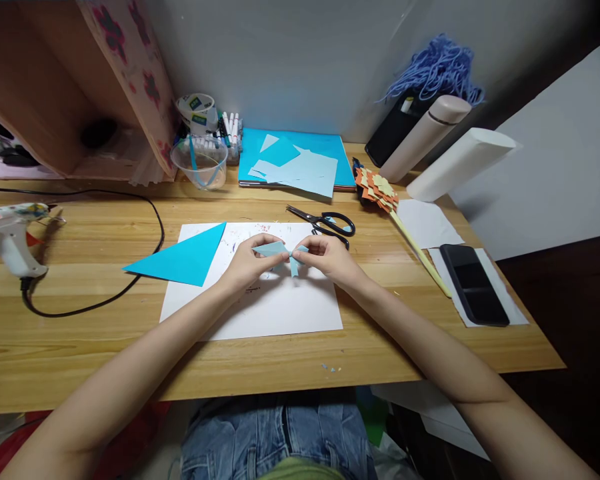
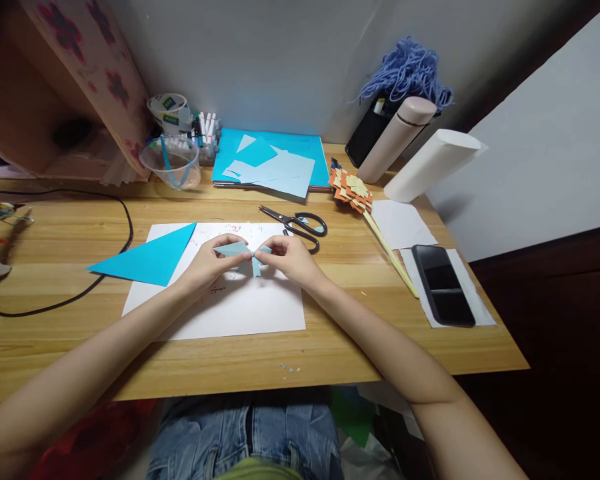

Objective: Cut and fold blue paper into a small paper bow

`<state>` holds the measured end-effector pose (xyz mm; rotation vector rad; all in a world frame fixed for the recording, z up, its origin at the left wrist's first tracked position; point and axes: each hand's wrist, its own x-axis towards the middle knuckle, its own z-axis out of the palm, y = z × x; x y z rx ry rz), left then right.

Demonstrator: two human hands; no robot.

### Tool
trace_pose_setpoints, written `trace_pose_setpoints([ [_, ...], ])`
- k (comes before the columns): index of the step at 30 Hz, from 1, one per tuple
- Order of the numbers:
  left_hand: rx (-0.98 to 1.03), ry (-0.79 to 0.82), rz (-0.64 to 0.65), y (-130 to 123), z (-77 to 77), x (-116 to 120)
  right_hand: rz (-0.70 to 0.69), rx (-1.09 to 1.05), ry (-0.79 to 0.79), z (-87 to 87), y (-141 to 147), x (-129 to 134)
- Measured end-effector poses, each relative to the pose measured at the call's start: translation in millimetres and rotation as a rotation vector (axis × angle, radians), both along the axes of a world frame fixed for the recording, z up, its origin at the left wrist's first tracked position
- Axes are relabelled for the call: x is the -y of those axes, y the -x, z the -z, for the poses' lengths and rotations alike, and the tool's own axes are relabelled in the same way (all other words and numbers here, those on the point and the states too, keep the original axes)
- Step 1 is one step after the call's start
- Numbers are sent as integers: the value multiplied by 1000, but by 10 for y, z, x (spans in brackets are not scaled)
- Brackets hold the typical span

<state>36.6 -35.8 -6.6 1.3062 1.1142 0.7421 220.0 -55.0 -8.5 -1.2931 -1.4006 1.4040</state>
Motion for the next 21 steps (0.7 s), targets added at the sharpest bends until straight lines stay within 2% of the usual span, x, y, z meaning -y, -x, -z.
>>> trace_pose_setpoints([
  [8, 19, -2, -13, 3, -15, -4, -73, -95, 113, -40, -44, -28],
  [12, 14, -2, -17, -3, -18, -1, -35, -90, 124, -66, -33, -34],
  [21, 0, -18, -6, -3, -1, 5, 16, -10, 38, -44, 11, 8],
])
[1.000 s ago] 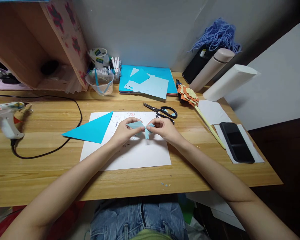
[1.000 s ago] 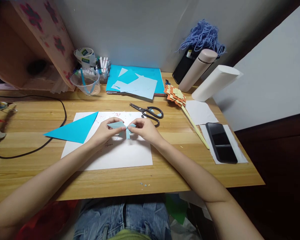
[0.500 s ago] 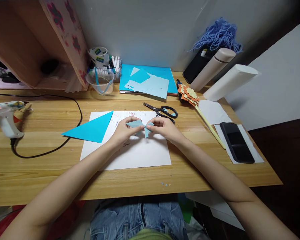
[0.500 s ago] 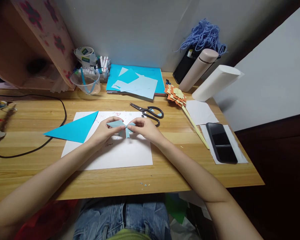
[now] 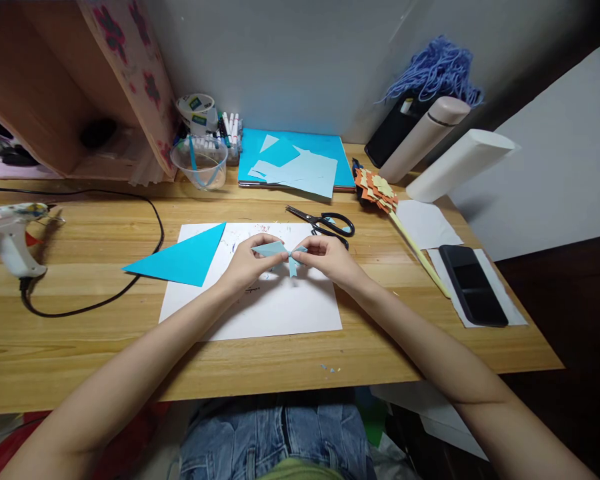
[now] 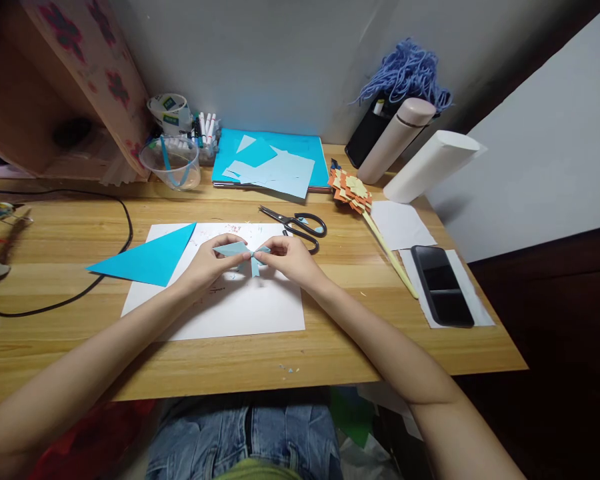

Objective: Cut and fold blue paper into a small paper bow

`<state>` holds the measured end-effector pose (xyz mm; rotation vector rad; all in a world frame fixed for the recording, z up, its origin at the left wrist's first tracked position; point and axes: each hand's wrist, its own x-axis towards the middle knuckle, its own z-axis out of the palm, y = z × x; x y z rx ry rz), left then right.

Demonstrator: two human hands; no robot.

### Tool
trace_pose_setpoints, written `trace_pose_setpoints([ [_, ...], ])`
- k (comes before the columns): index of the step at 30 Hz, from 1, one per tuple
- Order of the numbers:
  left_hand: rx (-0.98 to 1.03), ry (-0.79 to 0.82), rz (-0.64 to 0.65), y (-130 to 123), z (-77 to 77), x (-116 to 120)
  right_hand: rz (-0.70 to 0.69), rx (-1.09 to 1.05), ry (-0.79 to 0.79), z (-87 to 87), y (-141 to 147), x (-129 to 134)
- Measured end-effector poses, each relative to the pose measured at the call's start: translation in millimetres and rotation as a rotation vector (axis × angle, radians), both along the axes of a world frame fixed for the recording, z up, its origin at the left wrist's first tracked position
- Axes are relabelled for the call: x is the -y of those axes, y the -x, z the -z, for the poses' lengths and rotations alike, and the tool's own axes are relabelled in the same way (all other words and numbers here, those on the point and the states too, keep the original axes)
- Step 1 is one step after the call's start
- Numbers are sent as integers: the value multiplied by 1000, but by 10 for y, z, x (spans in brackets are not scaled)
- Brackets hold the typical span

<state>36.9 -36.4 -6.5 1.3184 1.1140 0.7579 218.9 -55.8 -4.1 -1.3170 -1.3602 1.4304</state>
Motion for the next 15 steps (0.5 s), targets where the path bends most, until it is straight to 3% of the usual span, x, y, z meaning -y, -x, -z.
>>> trace_pose_setpoints([
  [8, 8, 7, -16, -3, -6, -10, -63, -32, -11, 50, -21, -26],
  [15, 75, 32, -55, 3, 1, -8, -118, -49, 81, 37, -72, -67],
])
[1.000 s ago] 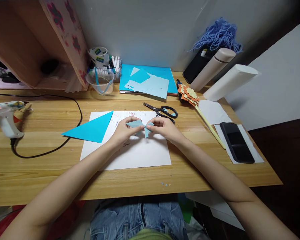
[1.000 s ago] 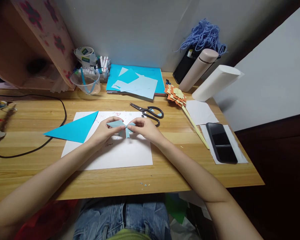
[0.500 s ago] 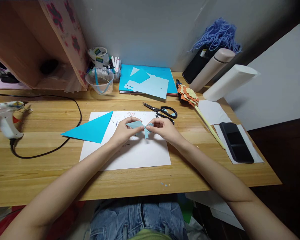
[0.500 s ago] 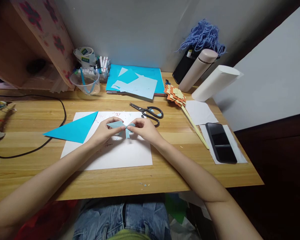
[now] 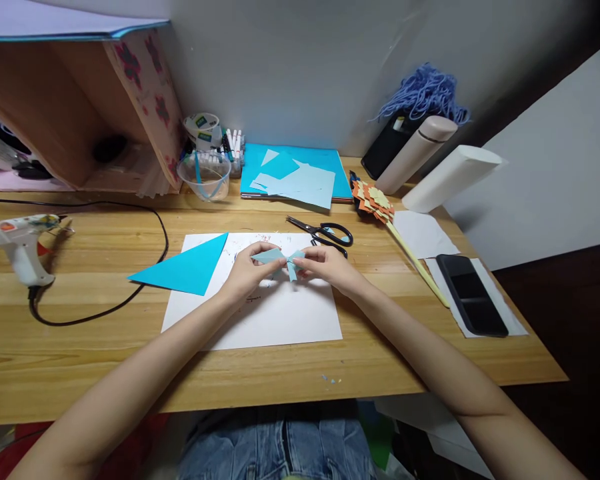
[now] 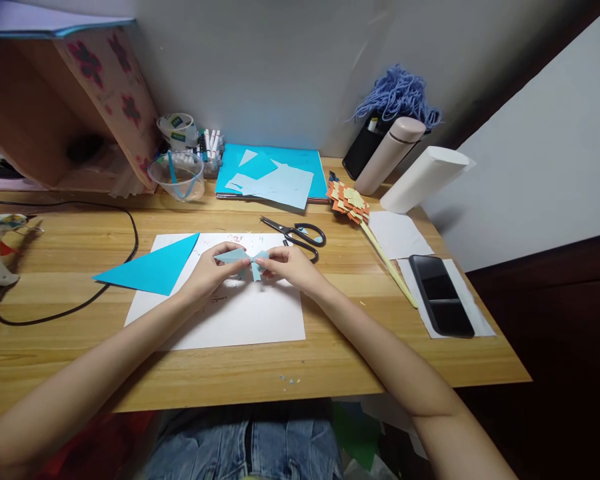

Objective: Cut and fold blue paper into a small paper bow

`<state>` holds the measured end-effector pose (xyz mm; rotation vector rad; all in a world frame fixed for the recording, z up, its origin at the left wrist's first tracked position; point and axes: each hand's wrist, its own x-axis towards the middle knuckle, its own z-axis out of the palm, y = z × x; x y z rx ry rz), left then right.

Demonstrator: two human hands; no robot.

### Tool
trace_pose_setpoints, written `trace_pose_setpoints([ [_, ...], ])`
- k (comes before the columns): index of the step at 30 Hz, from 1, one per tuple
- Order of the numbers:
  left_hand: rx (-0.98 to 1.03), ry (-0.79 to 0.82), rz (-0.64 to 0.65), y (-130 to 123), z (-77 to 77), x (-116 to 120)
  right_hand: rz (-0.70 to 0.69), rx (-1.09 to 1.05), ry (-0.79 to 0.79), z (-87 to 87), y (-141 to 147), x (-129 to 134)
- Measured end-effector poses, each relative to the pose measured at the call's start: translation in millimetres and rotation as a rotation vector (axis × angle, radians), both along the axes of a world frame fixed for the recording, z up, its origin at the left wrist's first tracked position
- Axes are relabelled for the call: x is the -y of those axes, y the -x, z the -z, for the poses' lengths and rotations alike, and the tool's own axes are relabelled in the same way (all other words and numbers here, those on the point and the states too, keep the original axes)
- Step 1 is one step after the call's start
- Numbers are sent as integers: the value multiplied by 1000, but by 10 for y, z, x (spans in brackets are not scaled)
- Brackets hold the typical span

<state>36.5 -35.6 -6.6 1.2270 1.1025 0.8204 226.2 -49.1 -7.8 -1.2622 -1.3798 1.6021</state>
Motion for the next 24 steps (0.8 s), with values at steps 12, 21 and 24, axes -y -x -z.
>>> trace_pose_setpoints([
  [12, -35, -11, -15, 13, -20, -6, -15, 96, 58, -41, 47, 13],
  [21, 186, 94, -20, -40, 20, 6, 147, 58, -116, 26, 137, 70],
  [24, 265, 138, 24, -63, 17, 30, 228, 20, -152, 33, 175, 96],
])
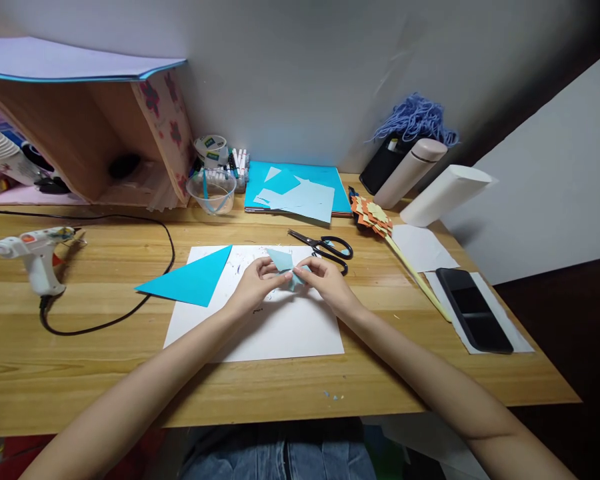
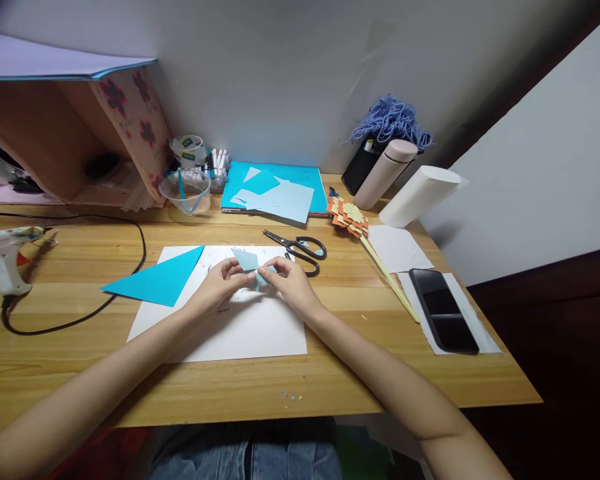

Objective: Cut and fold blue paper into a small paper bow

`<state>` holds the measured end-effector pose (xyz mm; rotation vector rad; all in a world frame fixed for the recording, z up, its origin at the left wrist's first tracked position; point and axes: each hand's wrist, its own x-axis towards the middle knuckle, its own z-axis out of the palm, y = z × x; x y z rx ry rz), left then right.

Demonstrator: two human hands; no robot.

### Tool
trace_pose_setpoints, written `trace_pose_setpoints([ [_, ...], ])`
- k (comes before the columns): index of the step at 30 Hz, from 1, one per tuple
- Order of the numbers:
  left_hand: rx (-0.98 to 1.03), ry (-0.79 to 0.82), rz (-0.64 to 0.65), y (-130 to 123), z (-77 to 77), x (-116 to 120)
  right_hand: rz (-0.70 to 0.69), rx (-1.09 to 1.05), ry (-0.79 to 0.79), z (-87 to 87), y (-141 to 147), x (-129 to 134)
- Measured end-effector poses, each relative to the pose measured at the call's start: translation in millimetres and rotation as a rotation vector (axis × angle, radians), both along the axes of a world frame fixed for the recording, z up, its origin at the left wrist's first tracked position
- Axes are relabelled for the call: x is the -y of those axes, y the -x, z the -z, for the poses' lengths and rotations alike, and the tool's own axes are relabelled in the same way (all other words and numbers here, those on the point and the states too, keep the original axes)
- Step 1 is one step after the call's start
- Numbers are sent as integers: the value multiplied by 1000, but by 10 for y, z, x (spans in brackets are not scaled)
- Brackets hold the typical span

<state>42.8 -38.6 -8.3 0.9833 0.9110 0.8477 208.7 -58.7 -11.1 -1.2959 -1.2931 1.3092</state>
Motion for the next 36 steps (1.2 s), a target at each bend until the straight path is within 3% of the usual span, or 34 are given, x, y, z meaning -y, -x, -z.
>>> trace_pose_setpoints([
  [5, -94, -48, 125, 7, -51, 43, -15, -27, 13, -30, 19, 19],
  [13, -299, -186, 210, 29, -79, 14, -121, -63, -8, -45, -53, -17],
  [23, -35, -4, 153, 12, -41, 30, -1, -130, 7, -49, -12, -14],
  [31, -79, -31, 109, 46, -31, 21, -22, -167, 30, 17, -16, -23],
  [36, -174, -57, 112, 45, -58, 11, 40, -55, -118, 9, -19, -25],
])
